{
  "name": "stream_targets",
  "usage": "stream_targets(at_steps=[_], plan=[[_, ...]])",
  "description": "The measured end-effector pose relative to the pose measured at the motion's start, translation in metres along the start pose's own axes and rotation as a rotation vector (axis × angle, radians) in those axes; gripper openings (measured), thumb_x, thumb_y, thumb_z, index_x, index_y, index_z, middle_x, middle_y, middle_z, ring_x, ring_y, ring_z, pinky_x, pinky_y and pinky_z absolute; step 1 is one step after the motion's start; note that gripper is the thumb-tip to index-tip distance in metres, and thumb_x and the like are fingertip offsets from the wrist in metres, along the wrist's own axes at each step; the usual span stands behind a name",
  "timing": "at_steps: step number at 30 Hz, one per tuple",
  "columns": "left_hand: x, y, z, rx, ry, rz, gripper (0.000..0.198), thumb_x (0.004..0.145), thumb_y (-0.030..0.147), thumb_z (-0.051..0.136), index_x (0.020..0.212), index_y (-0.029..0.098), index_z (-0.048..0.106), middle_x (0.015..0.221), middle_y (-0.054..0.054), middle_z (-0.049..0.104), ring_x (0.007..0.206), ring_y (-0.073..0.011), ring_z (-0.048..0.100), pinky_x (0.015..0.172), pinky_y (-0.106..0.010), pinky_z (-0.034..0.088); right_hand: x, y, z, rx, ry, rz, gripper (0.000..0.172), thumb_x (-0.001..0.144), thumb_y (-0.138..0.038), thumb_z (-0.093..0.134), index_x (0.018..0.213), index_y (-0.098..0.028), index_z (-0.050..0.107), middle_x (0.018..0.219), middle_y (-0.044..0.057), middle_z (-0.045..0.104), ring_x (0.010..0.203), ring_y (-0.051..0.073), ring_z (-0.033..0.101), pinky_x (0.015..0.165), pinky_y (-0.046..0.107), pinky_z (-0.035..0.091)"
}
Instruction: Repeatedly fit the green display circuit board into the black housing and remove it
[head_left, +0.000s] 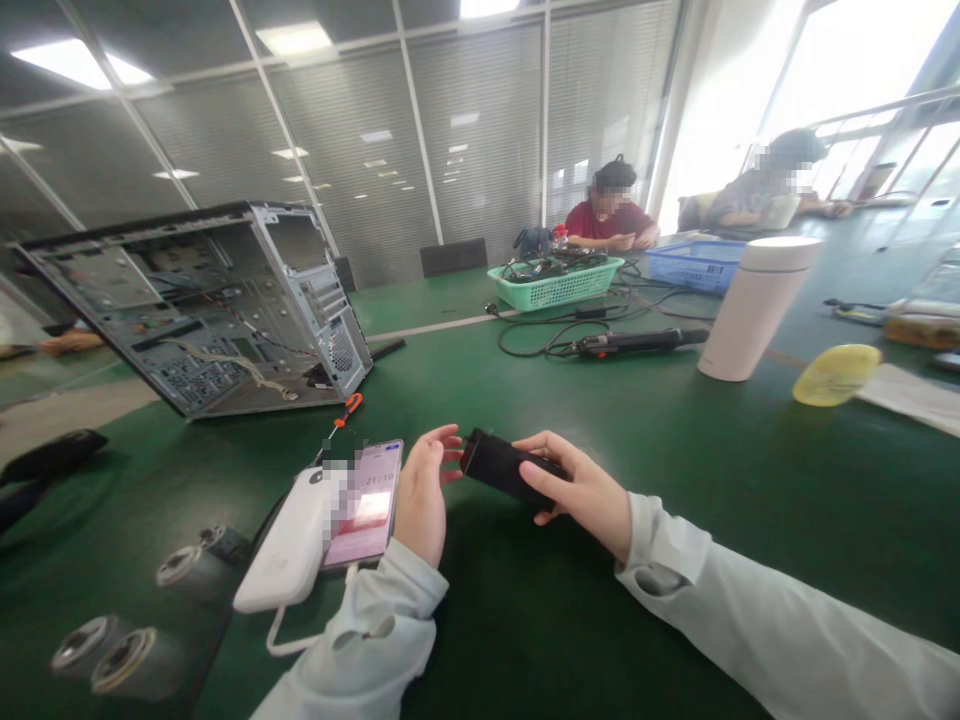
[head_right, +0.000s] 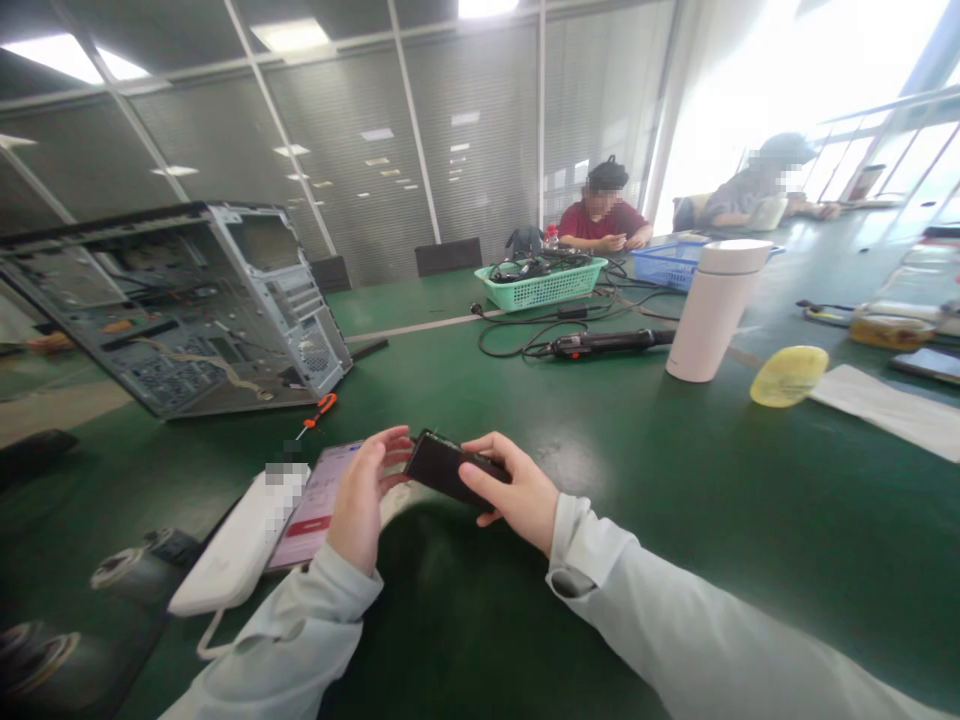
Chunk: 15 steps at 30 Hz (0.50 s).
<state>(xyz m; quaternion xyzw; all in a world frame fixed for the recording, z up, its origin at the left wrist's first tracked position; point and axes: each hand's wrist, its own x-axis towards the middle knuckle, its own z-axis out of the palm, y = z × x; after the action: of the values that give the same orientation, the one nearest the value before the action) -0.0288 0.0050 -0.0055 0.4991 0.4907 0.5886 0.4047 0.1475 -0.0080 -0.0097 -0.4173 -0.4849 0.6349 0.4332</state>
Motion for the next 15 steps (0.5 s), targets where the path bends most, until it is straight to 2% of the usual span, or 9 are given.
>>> stream_targets(at_steps=[2,4,6,9,11,15], plan=[[-0.004,0.005,0.0,0.068,0.019,0.124,0.026,0.084,0.034,0.042,0.093,0.018,0.061,0.096,-0.006,0.061,0.09,-0.0194,0.058,0.073,-0.03,0.048,-0.001,0.003,-0.002,-0.31,0.037,-0.281,0.037,0.073,-0.03,0.066,0.104,-0.018,0.05,0.099,0.004,0.049,0.086,0.016,0.05,0.067,0.028,0.05],[-0.007,0.007,-0.001,0.159,-0.02,0.237,0.02,0.083,0.028,0.043,0.082,0.018,0.06,0.097,-0.006,0.061,0.095,-0.0206,0.057,0.079,-0.032,0.046,-0.003,0.003,-0.004,-0.687,0.079,-0.601,0.03,0.078,-0.02,0.061,0.105,-0.02,0.05,0.103,0.003,0.049,0.093,0.016,0.048,0.082,0.032,0.046],[-0.008,0.007,0.0,0.228,-0.087,0.297,0.016,0.081,0.024,0.046,0.075,0.018,0.059,0.099,-0.007,0.061,0.099,-0.0215,0.056,0.083,-0.033,0.045,-0.004,0.0,-0.006,-0.945,0.113,-0.804,0.03,0.08,-0.014,0.06,0.107,-0.02,0.047,0.106,0.003,0.049,0.099,0.017,0.046,0.088,0.034,0.043],[-0.008,0.002,0.001,0.228,-0.141,0.267,0.008,0.078,0.02,0.05,0.078,0.018,0.057,0.104,-0.007,0.06,0.102,-0.0219,0.056,0.086,-0.035,0.046,-0.004,-0.008,-0.01,-1.109,0.14,-0.96,0.03,0.082,-0.01,0.057,0.108,-0.019,0.045,0.109,0.004,0.049,0.105,0.018,0.044,0.089,0.032,0.043],[-0.008,0.0,0.001,0.209,-0.148,0.233,0.006,0.078,0.019,0.051,0.081,0.018,0.056,0.106,-0.008,0.061,0.103,-0.022,0.057,0.087,-0.036,0.047,-0.003,-0.011,-0.013,-1.152,0.141,-1.012,0.029,0.084,-0.01,0.054,0.109,-0.019,0.044,0.11,0.004,0.048,0.107,0.018,0.042,0.09,0.032,0.042],[-0.008,0.002,0.002,0.269,-0.152,0.252,0.017,0.076,0.019,0.055,0.093,0.019,0.056,0.109,-0.008,0.06,0.103,-0.0219,0.058,0.085,-0.035,0.049,-0.003,-0.012,-0.016,-1.06,0.127,-0.948,0.026,0.084,-0.014,0.057,0.106,-0.02,0.046,0.109,0.003,0.048,0.1,0.016,0.046,0.086,0.029,0.043]])
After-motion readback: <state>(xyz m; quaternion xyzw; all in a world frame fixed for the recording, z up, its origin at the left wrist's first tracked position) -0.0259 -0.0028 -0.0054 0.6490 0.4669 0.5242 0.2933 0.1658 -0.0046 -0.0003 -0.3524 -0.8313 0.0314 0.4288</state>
